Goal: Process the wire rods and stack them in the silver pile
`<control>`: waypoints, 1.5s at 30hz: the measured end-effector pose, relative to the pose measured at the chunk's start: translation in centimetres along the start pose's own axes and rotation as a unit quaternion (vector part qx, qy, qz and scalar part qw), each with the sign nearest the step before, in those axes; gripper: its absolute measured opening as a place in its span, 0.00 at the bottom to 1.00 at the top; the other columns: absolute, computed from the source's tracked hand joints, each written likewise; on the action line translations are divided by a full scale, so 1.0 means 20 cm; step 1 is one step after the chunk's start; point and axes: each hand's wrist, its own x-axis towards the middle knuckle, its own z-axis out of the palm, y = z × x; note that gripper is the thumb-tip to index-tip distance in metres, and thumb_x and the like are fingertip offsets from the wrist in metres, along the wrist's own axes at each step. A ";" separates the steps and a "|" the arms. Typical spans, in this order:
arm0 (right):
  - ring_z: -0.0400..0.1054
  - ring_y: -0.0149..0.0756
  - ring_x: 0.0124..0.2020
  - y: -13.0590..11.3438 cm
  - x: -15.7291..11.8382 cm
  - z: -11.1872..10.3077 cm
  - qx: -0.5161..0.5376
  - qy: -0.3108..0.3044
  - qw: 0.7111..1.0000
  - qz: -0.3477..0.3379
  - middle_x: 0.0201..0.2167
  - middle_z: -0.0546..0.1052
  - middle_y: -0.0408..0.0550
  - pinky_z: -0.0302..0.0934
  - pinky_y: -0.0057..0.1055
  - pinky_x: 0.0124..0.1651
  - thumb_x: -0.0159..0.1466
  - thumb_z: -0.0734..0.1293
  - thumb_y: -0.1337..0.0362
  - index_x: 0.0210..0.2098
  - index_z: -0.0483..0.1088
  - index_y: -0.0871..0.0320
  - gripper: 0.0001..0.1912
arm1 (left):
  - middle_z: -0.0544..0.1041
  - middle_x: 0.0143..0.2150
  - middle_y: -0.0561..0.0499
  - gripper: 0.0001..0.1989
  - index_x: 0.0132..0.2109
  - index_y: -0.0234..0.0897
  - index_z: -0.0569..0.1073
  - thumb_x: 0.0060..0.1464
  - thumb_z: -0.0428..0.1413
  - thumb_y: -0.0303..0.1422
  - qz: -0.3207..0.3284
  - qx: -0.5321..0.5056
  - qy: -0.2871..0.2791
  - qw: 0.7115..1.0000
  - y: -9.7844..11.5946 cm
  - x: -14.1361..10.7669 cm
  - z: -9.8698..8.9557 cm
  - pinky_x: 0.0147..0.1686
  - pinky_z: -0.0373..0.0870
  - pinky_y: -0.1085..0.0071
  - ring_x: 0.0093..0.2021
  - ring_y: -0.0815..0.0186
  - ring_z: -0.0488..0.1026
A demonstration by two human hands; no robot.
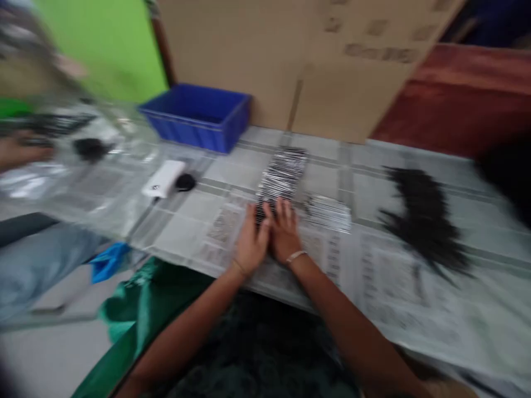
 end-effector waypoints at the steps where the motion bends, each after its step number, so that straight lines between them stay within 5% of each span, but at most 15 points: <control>1: 0.29 0.56 0.73 -0.01 0.00 -0.02 -0.002 -0.005 1.000 0.012 0.73 0.37 0.46 0.38 0.63 0.68 0.70 0.57 0.65 0.72 0.31 0.42 0.38 | 0.48 0.72 0.31 0.35 0.69 0.25 0.50 0.65 0.43 0.46 -0.003 -0.009 0.012 1.000 -0.01 0.01 0.00 0.70 0.42 0.49 0.73 0.52 0.43; 4: 0.31 0.51 0.73 0.02 -0.03 -0.15 -0.046 -0.022 0.998 0.025 0.73 0.42 0.52 0.37 0.57 0.69 0.70 0.59 0.59 0.72 0.41 0.50 0.35 | 0.47 0.72 0.31 0.37 0.69 0.26 0.50 0.63 0.45 0.49 0.001 -0.023 0.041 0.999 -0.07 0.05 0.01 0.70 0.42 0.49 0.73 0.52 0.43; 6: 0.42 0.46 0.71 0.09 -0.12 -0.28 -0.072 0.002 0.996 0.055 0.71 0.51 0.52 0.38 0.51 0.70 0.70 0.59 0.57 0.69 0.51 0.52 0.30 | 0.46 0.73 0.31 0.37 0.69 0.27 0.49 0.63 0.46 0.48 0.022 -0.010 0.052 0.998 -0.09 0.06 0.01 0.70 0.42 0.49 0.73 0.52 0.42; 11: 0.63 0.45 0.55 0.42 -0.40 -0.56 -0.129 0.067 0.958 0.249 0.54 0.72 0.53 0.52 0.45 0.61 0.68 0.62 0.60 0.56 0.69 0.56 0.18 | 0.47 0.73 0.36 0.33 0.69 0.32 0.51 0.63 0.50 0.40 0.178 0.108 0.053 0.977 0.04 0.00 0.06 0.69 0.45 0.49 0.73 0.52 0.40; 14: 0.65 0.46 0.51 0.58 -0.50 -0.58 -0.147 0.037 0.944 0.293 0.52 0.74 0.52 0.55 0.44 0.56 0.68 0.63 0.59 0.53 0.71 0.55 0.16 | 0.58 0.70 0.40 0.24 0.65 0.36 0.62 0.63 0.48 0.35 0.255 0.204 -0.047 0.944 0.16 -0.04 0.19 0.67 0.52 0.50 0.71 0.53 0.50; 17: 0.65 0.44 0.51 0.62 -0.52 -0.55 -0.139 0.031 0.947 0.288 0.52 0.73 0.51 0.58 0.39 0.53 0.69 0.61 0.58 0.50 0.73 0.54 0.14 | 0.64 0.67 0.42 0.21 0.61 0.35 0.68 0.64 0.46 0.32 0.267 0.290 -0.146 0.907 0.24 -0.04 0.34 0.64 0.59 0.52 0.67 0.53 0.59; 24: 0.67 0.43 0.47 0.66 -0.45 -0.59 -0.114 0.008 0.959 0.258 0.47 0.74 0.50 0.59 0.38 0.52 0.69 0.63 0.57 0.50 0.72 0.52 0.14 | 0.72 0.60 0.37 0.20 0.58 0.30 0.71 0.62 0.45 0.29 0.234 0.368 -0.185 0.881 0.27 0.07 0.51 0.55 0.66 0.49 0.57 0.49 0.70; 29: 0.68 0.43 0.44 0.69 -0.45 -0.62 -0.119 -0.035 0.967 0.224 0.44 0.74 0.53 0.61 0.39 0.48 0.70 0.60 0.61 0.42 0.72 0.56 0.10 | 0.68 0.63 0.36 0.20 0.58 0.31 0.70 0.62 0.46 0.31 0.217 0.298 -0.157 0.916 0.29 0.02 0.50 0.56 0.64 0.45 0.59 0.46 0.68; 33: 0.69 0.41 0.43 0.58 -0.56 -0.61 -0.021 0.020 0.972 0.233 0.41 0.74 0.53 0.63 0.37 0.47 0.70 0.59 0.62 0.41 0.70 0.59 0.09 | 0.75 0.55 0.38 0.22 0.57 0.31 0.70 0.63 0.48 0.40 0.088 0.066 -0.183 0.977 0.32 -0.10 0.53 0.56 0.69 0.54 0.54 0.54 0.73; 36: 0.70 0.38 0.40 0.43 -0.63 -0.59 0.100 0.056 0.963 0.245 0.38 0.74 0.49 0.64 0.33 0.45 0.70 0.59 0.63 0.41 0.68 0.57 0.08 | 0.78 0.51 0.43 0.24 0.54 0.34 0.73 0.62 0.49 0.46 -0.049 -0.118 -0.190 0.973 0.35 -0.16 0.58 0.53 0.72 0.58 0.50 0.58 0.76; 39: 0.70 0.36 0.41 0.33 -0.65 -0.59 0.152 0.050 0.963 0.215 0.39 0.75 0.48 0.65 0.32 0.45 0.70 0.59 0.62 0.42 0.69 0.56 0.08 | 0.80 0.47 0.45 0.23 0.49 0.34 0.76 0.59 0.51 0.48 -0.104 -0.191 -0.187 0.958 0.37 -0.16 0.59 0.52 0.73 0.59 0.48 0.59 0.77; 41: 0.70 0.37 0.43 0.36 -0.67 -0.64 0.135 0.054 0.968 0.206 0.40 0.75 0.48 0.65 0.33 0.47 0.70 0.59 0.62 0.43 0.69 0.56 0.09 | 0.81 0.45 0.46 0.22 0.47 0.35 0.76 0.60 0.50 0.48 -0.071 -0.166 -0.196 0.964 0.37 -0.14 0.56 0.50 0.74 0.60 0.46 0.59 0.77; 45: 0.70 0.44 0.45 0.61 -0.79 -0.81 -0.063 0.112 0.935 0.332 0.42 0.75 0.56 0.64 0.41 0.50 0.67 0.62 0.62 0.44 0.69 0.60 0.10 | 0.80 0.44 0.46 0.18 0.47 0.39 0.77 0.63 0.47 0.43 0.146 0.050 -0.179 0.972 0.31 -0.07 0.44 0.52 0.71 0.55 0.46 0.56 0.75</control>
